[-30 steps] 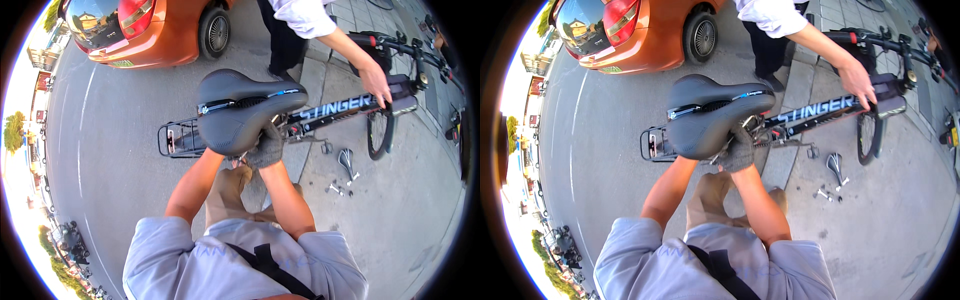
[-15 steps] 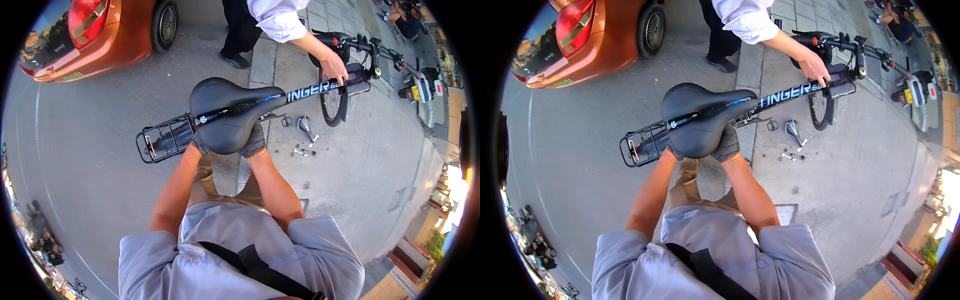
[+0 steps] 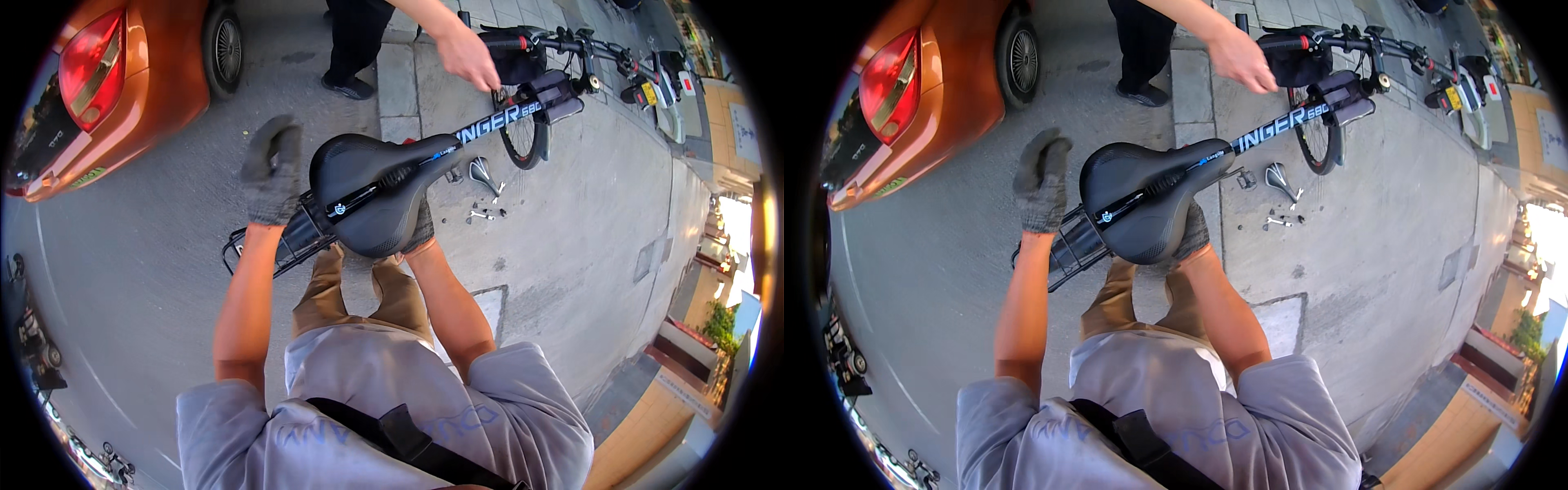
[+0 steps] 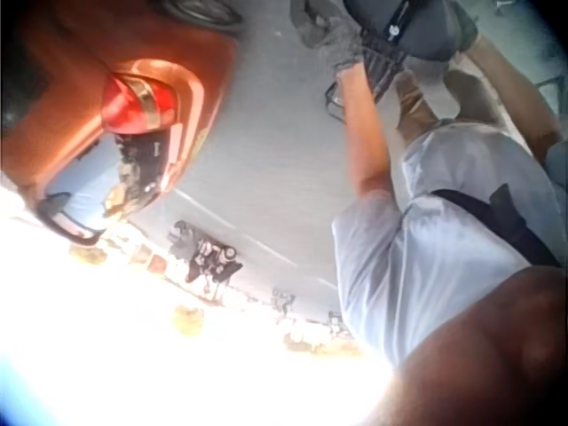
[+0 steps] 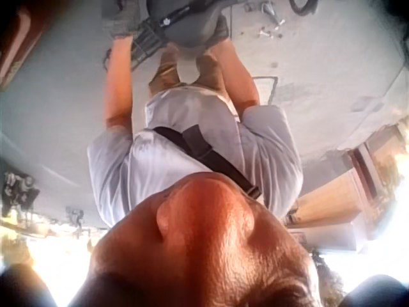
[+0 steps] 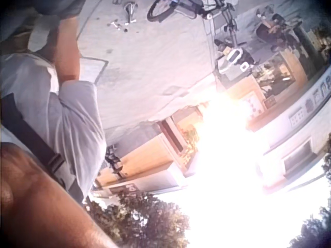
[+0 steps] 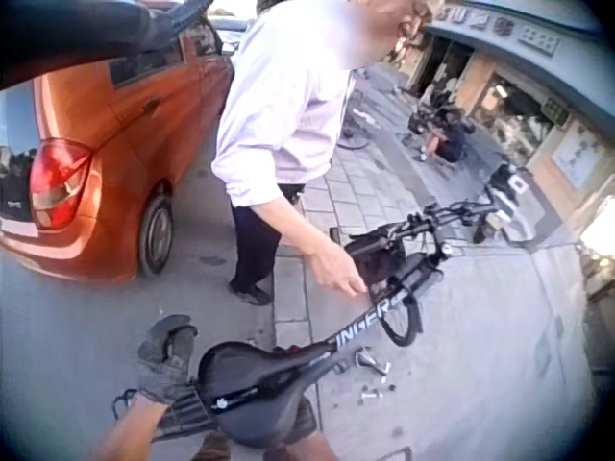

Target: The person removes the bicycle seat using a screwdriver and then installs a new seat onto the frame. They use a wrench to tighten the seat post clamp, securing the new seat in place.

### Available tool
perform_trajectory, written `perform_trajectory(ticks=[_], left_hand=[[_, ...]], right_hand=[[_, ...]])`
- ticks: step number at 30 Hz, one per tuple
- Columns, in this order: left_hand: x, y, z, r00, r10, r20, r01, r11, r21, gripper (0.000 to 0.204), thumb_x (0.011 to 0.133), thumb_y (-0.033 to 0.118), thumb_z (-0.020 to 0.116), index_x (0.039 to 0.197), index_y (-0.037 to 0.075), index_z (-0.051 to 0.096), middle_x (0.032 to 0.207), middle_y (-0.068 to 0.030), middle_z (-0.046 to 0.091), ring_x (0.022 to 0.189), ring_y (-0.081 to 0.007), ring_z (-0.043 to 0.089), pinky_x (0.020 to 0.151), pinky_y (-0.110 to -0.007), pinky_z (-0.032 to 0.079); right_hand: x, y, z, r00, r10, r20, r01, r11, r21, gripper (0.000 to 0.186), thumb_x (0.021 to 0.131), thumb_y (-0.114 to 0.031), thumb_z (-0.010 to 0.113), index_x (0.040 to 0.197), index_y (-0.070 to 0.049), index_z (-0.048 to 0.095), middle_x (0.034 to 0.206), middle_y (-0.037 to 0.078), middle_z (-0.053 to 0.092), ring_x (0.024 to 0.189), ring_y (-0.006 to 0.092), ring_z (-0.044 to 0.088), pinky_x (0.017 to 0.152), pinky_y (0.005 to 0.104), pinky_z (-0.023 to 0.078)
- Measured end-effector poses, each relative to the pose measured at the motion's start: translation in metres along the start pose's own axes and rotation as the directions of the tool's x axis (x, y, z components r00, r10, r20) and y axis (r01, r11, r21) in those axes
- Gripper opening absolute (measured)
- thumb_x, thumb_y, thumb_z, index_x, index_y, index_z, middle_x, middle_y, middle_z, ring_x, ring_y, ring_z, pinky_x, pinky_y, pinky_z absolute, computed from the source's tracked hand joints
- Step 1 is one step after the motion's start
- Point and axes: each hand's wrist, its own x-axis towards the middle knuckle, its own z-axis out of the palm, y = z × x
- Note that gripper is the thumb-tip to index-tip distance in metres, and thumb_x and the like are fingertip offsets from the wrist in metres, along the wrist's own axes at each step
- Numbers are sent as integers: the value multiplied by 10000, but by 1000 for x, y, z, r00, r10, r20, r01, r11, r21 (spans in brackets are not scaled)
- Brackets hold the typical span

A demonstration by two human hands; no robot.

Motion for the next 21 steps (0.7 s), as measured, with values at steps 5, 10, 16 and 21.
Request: perform_trajectory(ticks=[5, 10, 16, 21], left_hand=[[66, 69, 32, 797, 560, 225, -603, 724, 335, 349, 1002, 110, 549, 1342, 40, 593, 1253, -153, 666, 1156, -283, 638, 1015, -353, 477], [30, 89, 61, 671, 648, 360, -740, 557, 378, 413, 1008, 198, 535, 1383, 26, 556, 1350, -161, 611, 1237, -298, 590, 1083, -421, 419], [-15, 87, 95, 716, 371, 591, -638, 691, 340, 467, 1069, 347, 437, 1370, 8, 550, 1346, -168, 611, 1294, -282, 545, 1161, -415, 320], [8, 115, 79, 867, 198, 457, -297, 942, 156, 437, 1064, 263, 420, 1385, -19, 514, 1380, -157, 587, 1299, -258, 538, 1161, -386, 346]], right_hand=[[-7, -4, 9, 991, 131, 13, -129, 949, 287, 422, 1006, -238, 591, 1363, -18, 551, 1297, 140, 637, 1159, 279, 625, 1042, 414, 510], [-6, -2, 0, 964, 215, -156, -156, 933, 323, 478, 940, -292, 703, 1320, -24, 592, 1262, 140, 658, 1147, 267, 635, 1034, 418, 518], [-13, 3, -7, 981, 194, -7, -170, 875, 453, 410, 948, -262, 681, 1262, -4, 622, 1204, 158, 682, 1092, 267, 662, 996, 423, 542], [-21, 3, -10, 984, 176, -6, -153, 873, 462, 395, 948, -259, 683, 1243, -1, 635, 1162, 157, 697, 1038, 272, 686, 969, 415, 558]])
